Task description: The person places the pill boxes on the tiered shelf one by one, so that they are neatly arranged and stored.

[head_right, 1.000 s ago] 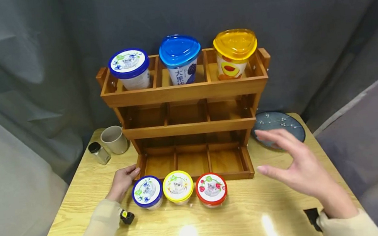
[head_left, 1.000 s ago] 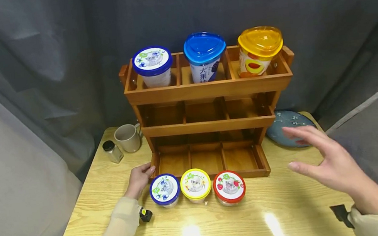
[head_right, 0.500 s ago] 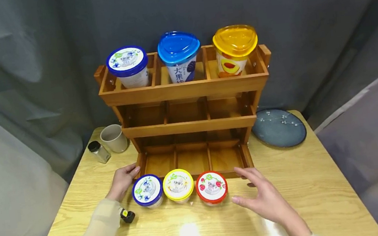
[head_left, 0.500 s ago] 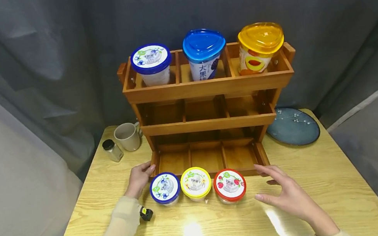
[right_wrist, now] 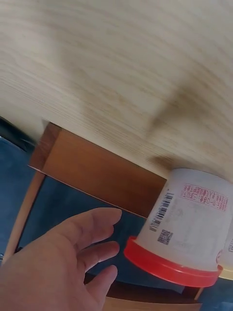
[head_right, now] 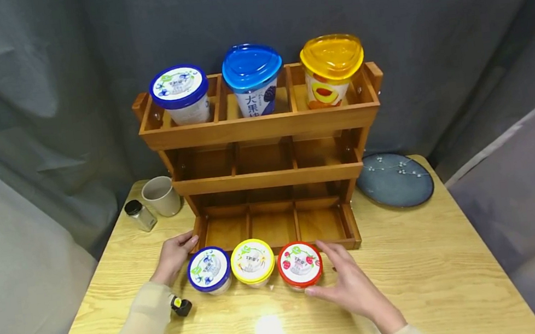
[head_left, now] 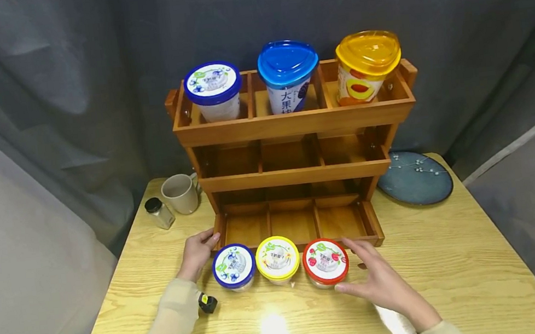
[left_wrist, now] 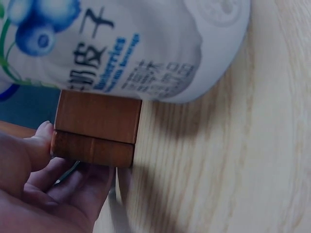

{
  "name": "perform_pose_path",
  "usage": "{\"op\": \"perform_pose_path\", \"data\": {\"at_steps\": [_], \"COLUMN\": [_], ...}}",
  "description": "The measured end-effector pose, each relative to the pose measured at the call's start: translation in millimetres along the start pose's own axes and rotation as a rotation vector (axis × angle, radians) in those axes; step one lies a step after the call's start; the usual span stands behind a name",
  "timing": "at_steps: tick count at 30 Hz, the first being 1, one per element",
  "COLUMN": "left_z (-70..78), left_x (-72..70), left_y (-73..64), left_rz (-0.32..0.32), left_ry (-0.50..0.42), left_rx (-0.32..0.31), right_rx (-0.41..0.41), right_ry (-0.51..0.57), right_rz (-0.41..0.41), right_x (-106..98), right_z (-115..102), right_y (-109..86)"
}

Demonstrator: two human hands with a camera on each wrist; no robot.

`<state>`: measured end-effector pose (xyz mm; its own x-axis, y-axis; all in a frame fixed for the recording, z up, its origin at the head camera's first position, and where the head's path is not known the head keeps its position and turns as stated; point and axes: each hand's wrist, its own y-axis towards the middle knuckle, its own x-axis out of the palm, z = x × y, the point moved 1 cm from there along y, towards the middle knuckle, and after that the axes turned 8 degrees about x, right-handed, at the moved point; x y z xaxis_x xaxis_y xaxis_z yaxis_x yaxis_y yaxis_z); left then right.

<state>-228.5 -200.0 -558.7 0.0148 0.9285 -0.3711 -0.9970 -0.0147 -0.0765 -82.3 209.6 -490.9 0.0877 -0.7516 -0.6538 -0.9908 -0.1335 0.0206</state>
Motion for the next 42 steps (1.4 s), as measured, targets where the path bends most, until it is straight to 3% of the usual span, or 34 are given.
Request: {"op": "perform_pose_path", "data": {"at_steps": [16,32,42], "left_z": [0.4,-0.8,-0.6], "left_x": [0.5,1.3,1.8], "left_y": [-1.5,-0.8,-0.5], "left_rz": [0.012,0.007,0.008], "left_ry": [-0.021,-0.019,-0.025], "left_rx": [0.004,-0.007,-0.012], "right_rx": [0.076,0.161,0.203], "right_ry": [-0.098,0.021,0.032], "right_rz": [-0.040,-0.082,-0.077], "right_x": [17,28,29], "right_z": [-1,5,6], "right_y": [18.2,25.1,22.7]}}
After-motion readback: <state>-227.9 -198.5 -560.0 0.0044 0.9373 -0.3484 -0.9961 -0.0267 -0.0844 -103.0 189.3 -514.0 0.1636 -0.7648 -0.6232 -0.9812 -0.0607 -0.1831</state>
